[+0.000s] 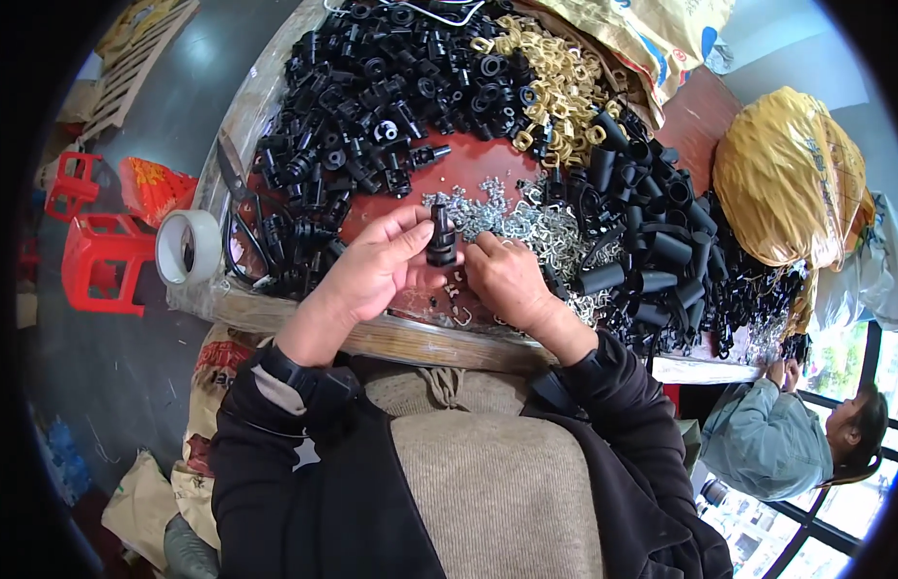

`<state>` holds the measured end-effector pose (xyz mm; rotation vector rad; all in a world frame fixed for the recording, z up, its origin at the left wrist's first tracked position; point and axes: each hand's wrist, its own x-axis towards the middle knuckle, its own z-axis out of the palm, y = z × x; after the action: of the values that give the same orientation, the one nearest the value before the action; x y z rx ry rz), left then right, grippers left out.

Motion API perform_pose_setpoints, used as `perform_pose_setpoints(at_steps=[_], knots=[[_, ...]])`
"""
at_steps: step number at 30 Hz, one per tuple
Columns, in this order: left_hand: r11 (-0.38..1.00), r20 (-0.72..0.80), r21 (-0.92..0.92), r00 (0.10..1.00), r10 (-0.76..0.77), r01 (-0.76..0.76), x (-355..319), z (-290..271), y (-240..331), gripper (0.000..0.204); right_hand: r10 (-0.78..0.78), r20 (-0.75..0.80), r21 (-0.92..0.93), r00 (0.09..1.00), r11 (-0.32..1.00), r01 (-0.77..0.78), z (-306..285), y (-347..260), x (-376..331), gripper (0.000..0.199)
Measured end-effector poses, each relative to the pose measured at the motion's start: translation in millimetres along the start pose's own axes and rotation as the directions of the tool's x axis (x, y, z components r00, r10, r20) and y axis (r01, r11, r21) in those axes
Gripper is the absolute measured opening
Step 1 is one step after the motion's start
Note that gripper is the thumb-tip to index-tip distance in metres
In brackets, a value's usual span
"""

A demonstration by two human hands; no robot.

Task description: The person assembles components by hand by inserting a small metal clip into a black plastic housing and then pushing a small black plastic pin into the assembly. They repeat this process multiple times, occasionally moving aside other parts to reach the metal clips before setting the completed units on the table.

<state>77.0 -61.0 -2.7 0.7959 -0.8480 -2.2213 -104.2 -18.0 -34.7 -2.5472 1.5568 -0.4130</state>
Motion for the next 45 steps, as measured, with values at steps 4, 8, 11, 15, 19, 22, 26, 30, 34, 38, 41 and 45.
perform_pose_setpoints(at_steps=[4,8,11,15,19,22,26,30,34,38,41,45], knots=[[0.965,0.04,-0.209,0.987,-0.153,0.158,-12,-5,-6,0.019,-0.001,0.007,0.02,1.0,1.0,0.0,2,-2,3,0.013],[0.991,-0.046,-0.029,0.99,-0.132,0.131,-16,-5,-19,0.016,0.069,-0.031,0.257,0.997,0.965,-0.059,-6,-5,-2,0.006],[0.971,-0.04,0.233,0.998,-0.041,0.049,-14,-3,-27,0.015,0.246,0.176,0.606,0.953,0.736,-0.302,-20,-7,-6,0.005],[0.883,-0.029,0.469,0.998,0.053,-0.034,-11,7,-31,0.014,0.266,0.413,0.82,0.871,0.307,-0.483,-30,-8,-7,0.008],[0.554,0.18,0.763,0.932,0.313,-0.334,-6,12,-32,0.012,0.227,0.45,0.872,0.864,0.097,-0.48,-24,-3,-17,0.008],[0.424,0.238,0.807,0.885,0.401,-0.41,-4,21,-31,0.011,0.194,0.393,0.911,0.899,0.049,-0.409,-27,0,-21,0.007],[0.339,0.229,0.867,0.897,0.378,-0.364,-5,22,-33,0.008,0.219,0.332,0.939,0.917,0.016,-0.344,-14,-2,-20,0.007],[0.365,0.225,0.869,0.923,0.311,-0.334,-4,25,-38,0.005,0.286,0.213,0.966,0.934,0.08,-0.245,-9,0,-24,0.009],[0.482,0.155,0.835,0.954,0.257,-0.266,-3,20,-42,0.005,0.279,0.326,0.945,0.903,-0.14,-0.297,-12,-4,-31,0.01],[0.732,0.027,0.653,0.973,0.231,-0.191,-1,17,-50,0.006,0.389,0.088,0.989,0.917,0.079,-0.128,-11,-8,-32,0.011],[0.909,-0.107,0.399,0.979,0.176,-0.12,-2,21,-49,0.008,0.395,-0.078,0.975,0.915,0.221,-0.013,-12,-13,-30,0.012],[0.936,-0.167,0.332,0.969,0.183,-0.119,-6,29,-47,0.01,0.37,-0.336,0.864,0.866,0.487,0.126,-15,-14,-28,0.012]])
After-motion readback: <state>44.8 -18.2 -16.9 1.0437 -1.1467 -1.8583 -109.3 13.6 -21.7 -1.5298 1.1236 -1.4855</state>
